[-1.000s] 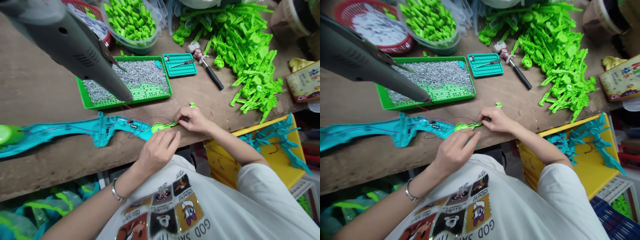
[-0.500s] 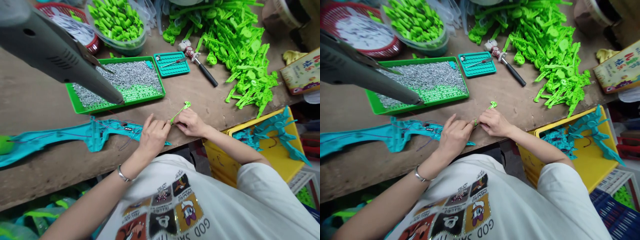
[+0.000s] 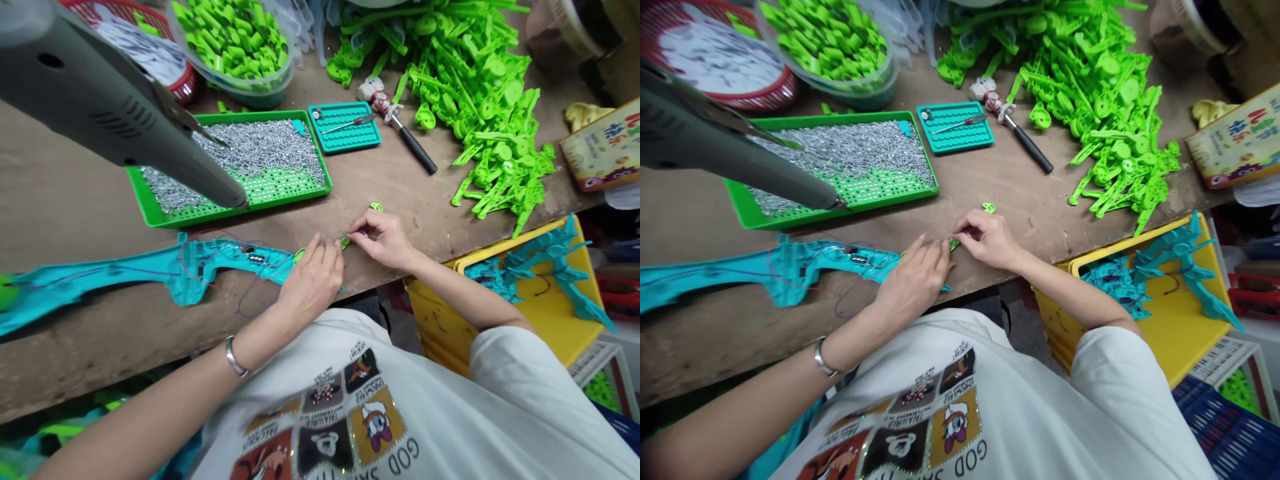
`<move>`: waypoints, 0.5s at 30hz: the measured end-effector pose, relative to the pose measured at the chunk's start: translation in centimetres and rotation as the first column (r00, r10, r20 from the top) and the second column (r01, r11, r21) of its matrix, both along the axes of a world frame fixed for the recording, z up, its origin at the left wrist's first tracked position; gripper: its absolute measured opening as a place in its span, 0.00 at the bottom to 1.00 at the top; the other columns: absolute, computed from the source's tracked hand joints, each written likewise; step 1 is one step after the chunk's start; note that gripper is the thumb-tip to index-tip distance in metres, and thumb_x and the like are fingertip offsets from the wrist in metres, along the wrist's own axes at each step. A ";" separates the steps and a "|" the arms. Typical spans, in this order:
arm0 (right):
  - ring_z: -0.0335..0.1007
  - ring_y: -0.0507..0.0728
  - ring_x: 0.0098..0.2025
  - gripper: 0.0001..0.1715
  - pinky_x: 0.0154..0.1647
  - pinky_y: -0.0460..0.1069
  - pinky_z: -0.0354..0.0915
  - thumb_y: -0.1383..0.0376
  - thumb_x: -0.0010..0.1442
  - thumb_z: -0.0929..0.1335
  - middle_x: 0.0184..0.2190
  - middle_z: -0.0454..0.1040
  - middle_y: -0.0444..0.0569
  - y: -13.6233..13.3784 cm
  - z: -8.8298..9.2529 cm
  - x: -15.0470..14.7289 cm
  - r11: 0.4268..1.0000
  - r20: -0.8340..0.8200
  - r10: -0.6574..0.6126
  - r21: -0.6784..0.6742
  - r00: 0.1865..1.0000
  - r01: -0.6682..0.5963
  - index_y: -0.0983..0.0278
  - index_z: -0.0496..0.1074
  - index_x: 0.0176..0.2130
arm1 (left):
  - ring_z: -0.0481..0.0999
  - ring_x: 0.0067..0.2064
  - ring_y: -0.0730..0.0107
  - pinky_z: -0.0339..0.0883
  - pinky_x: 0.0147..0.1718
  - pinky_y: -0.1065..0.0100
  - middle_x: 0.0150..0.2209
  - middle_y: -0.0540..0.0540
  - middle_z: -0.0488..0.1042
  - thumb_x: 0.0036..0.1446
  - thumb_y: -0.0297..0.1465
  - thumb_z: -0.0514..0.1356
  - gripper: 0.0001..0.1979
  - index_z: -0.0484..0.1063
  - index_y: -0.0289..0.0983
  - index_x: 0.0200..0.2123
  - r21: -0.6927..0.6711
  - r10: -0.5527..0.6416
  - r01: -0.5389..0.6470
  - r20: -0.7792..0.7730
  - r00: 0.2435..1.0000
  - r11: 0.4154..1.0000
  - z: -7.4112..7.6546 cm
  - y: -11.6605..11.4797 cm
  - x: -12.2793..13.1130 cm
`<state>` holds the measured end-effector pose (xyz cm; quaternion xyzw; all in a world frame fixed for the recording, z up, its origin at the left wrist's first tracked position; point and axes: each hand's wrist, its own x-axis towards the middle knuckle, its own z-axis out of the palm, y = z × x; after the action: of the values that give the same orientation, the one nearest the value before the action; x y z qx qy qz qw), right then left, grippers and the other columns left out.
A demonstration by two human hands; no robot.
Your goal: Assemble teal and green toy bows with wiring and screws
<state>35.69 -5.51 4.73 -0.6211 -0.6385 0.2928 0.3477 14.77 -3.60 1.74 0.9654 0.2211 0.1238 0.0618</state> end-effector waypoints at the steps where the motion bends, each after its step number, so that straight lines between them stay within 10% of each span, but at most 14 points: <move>1: 0.75 0.54 0.35 0.04 0.39 0.49 0.70 0.64 0.61 0.70 0.33 0.79 0.48 0.1 -0.2 -0.1 0.999 -0.067 -0.033 -0.031 0.997 0.031 0.63 0.74 0.35 | 0.78 0.55 0.48 0.63 0.68 0.47 0.54 0.23 0.75 0.67 0.22 0.48 0.24 0.68 0.16 0.62 0.014 0.000 0.000 -0.011 1.000 1.000 0.0 0.0 0.0; 15: 0.69 0.53 0.32 0.07 0.37 0.48 0.66 0.73 0.59 0.68 0.31 0.74 0.48 -0.9 0.2 -0.1 0.996 0.258 -0.077 0.054 0.963 0.065 0.65 0.77 0.32 | 0.79 0.56 0.50 0.63 0.67 0.51 0.53 0.22 0.76 0.65 0.18 0.48 0.25 0.67 0.14 0.63 0.055 -0.025 0.025 0.001 1.000 0.998 0.5 -0.2 -0.1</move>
<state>35.60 -6.38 4.92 -0.6687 -0.6622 0.1818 0.2852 14.64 -3.76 2.25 0.9693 0.2054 0.1300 0.0371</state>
